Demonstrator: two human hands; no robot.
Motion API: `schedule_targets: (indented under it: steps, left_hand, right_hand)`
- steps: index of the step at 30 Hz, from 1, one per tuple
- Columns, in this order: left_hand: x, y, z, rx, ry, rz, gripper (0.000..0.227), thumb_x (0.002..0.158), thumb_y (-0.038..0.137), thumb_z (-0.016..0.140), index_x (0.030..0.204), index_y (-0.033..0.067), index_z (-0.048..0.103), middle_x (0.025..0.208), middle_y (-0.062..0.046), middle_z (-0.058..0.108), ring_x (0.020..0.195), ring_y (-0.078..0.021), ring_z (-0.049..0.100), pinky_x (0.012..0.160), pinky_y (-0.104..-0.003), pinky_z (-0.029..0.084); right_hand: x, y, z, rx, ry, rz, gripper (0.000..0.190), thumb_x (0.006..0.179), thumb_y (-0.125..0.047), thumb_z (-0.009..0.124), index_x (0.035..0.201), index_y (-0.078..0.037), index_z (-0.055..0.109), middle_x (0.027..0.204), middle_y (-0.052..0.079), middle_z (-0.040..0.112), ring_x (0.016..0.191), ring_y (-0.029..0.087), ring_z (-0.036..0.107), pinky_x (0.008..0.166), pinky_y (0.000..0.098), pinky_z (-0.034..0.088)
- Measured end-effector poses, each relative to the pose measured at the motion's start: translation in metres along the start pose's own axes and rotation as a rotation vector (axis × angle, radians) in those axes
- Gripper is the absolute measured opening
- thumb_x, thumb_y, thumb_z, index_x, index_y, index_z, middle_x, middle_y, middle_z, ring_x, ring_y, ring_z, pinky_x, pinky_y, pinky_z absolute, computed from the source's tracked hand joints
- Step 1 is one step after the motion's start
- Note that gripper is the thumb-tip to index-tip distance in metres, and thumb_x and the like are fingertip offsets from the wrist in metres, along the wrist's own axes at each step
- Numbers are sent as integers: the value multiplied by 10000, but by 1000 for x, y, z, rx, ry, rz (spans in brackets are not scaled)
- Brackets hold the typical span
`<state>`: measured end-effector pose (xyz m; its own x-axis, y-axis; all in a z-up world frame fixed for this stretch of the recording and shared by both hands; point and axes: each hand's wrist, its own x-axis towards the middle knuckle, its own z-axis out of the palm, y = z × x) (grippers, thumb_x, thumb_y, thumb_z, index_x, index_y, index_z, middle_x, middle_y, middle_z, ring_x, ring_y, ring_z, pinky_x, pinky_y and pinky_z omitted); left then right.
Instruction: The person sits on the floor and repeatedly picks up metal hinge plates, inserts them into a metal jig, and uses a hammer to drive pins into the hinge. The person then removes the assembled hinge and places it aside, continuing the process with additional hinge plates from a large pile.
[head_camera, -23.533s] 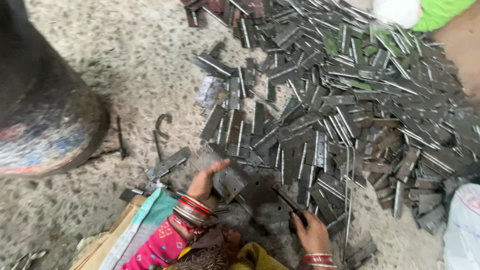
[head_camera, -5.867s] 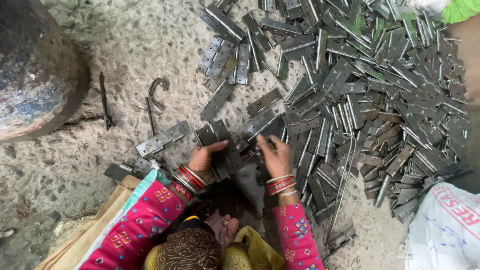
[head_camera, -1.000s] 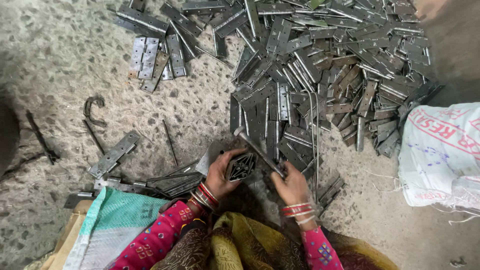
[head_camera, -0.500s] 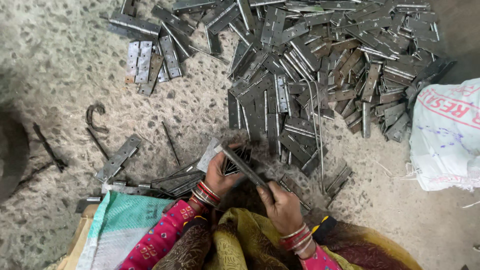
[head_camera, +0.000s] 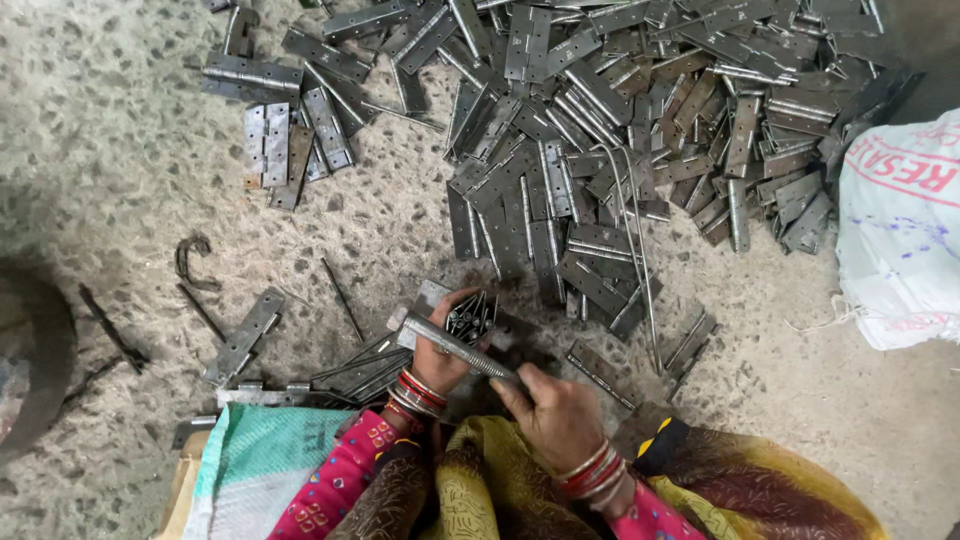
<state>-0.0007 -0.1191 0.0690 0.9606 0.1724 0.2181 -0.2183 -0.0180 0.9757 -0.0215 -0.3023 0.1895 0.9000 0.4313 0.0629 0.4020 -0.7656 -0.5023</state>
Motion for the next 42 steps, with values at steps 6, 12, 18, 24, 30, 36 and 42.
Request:
schedule_targets:
  steps: [6, 12, 18, 24, 30, 36, 42]
  left_hand:
    - [6, -19, 1, -23, -6, 23, 669, 742, 46, 870, 1358, 66, 608, 1164, -53, 734, 1014, -158, 723, 936, -331, 599]
    - [-5, -20, 4, -119, -10, -68, 646, 754, -4, 854, 1351, 55, 617, 1038, -26, 743, 967, -110, 700, 905, -274, 572]
    - [-7, -15, 1, -109, -22, -124, 571, 781, -6, 840, 1300, 35, 605, 1000, 1, 739, 921, -74, 691, 853, -256, 577]
    - [3, -11, 2, -158, -1, -81, 587, 768, -4, 812, 1306, 29, 578, 1090, -9, 733, 986, -83, 699, 896, -248, 574]
    - [8, 2, -5, -134, 22, -96, 569, 802, 10, 804, 1327, 34, 583, 1071, -30, 732, 964, -100, 689, 887, -244, 571]
    - [7, 7, -3, 3, 24, 166, 564, 707, 7, 844, 1220, 58, 617, 1234, -151, 648, 1066, -219, 664, 919, -314, 575]
    - [5, 3, -5, -25, -43, -62, 677, 731, 28, 840, 1361, 48, 592, 1163, -88, 730, 1021, -162, 702, 924, -300, 559]
  right_hand:
    - [-7, -3, -30, 291, 227, -125, 278, 1001, -319, 657, 875, -75, 698, 550, 12, 560, 417, 108, 514, 391, 289, 393]
    - [9, 14, -7, 71, 104, -21, 371, 982, -400, 672, 785, -85, 673, 490, -10, 564, 376, 99, 500, 344, 280, 393]
    - [-9, 20, -9, 201, 189, 1, 345, 973, -381, 656, 824, -74, 709, 487, -16, 537, 360, 86, 458, 331, 290, 349]
    - [10, 24, -13, 194, 245, -92, 304, 983, -316, 659, 840, -52, 705, 514, -9, 576, 359, 94, 494, 318, 261, 372]
    - [14, 34, -9, 137, 209, 112, 332, 978, -318, 692, 809, -32, 681, 524, 84, 516, 412, 174, 464, 418, 316, 367]
    - [3, 17, -17, 274, 206, -107, 366, 978, -356, 671, 705, -114, 636, 493, -4, 579, 371, 107, 521, 341, 272, 407]
    - [13, 4, -3, -69, -85, 126, 384, 900, -473, 692, 717, -136, 682, 458, 54, 600, 345, 193, 523, 354, 362, 397]
